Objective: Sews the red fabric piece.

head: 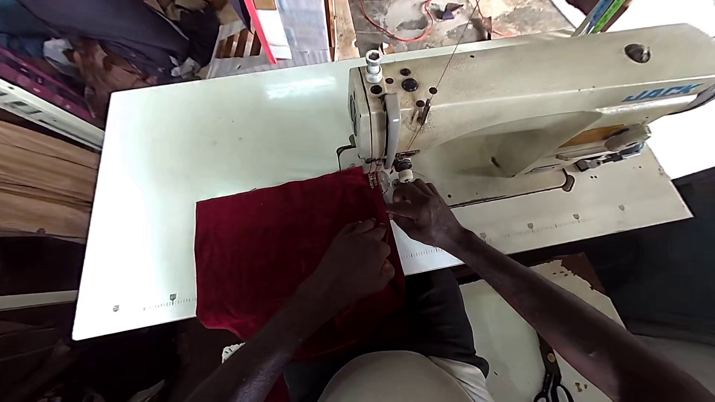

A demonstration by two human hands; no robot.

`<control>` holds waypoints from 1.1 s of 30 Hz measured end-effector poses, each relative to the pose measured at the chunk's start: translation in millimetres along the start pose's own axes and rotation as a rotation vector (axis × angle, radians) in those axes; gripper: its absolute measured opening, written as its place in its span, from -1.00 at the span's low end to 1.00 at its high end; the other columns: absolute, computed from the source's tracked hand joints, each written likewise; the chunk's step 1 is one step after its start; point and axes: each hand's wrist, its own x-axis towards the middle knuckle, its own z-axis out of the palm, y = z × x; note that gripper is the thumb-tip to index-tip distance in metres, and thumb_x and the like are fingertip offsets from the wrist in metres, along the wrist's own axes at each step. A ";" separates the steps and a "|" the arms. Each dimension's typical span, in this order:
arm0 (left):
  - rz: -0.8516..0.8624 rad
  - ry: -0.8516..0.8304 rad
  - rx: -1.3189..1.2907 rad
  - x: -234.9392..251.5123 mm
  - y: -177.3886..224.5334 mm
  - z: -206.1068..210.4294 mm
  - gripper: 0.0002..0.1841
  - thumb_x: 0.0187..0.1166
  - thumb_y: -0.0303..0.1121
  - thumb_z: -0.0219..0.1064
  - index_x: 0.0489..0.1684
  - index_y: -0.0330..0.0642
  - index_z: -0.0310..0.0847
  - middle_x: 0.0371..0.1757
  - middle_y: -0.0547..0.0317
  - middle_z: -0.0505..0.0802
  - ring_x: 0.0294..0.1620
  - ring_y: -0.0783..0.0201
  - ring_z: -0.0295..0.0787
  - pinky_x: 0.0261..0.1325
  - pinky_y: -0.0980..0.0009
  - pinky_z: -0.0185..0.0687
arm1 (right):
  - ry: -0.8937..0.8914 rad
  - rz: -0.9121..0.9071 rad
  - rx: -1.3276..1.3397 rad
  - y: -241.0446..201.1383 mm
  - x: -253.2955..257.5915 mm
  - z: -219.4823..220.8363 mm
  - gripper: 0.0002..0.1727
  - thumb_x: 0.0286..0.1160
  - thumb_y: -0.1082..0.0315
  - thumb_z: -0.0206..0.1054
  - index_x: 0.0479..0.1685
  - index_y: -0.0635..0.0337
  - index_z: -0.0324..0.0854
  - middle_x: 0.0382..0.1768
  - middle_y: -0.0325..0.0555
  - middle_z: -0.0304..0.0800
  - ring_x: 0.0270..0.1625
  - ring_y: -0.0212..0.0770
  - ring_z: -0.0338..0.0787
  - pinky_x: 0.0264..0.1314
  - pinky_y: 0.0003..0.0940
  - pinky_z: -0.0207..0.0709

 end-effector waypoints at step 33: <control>-0.142 0.422 -0.220 90.4 -114.4 -23.4 -0.71 0.69 -0.30 0.25 0.17 -0.23 0.78 0.28 -0.19 0.77 0.41 -0.22 0.61 0.41 -0.18 0.55 | -0.037 0.023 -0.073 -62.0 -51.7 2.5 -0.63 0.55 0.26 0.22 0.23 -0.01 0.82 0.42 -0.21 0.75 0.44 -0.02 0.65 0.44 0.01 0.51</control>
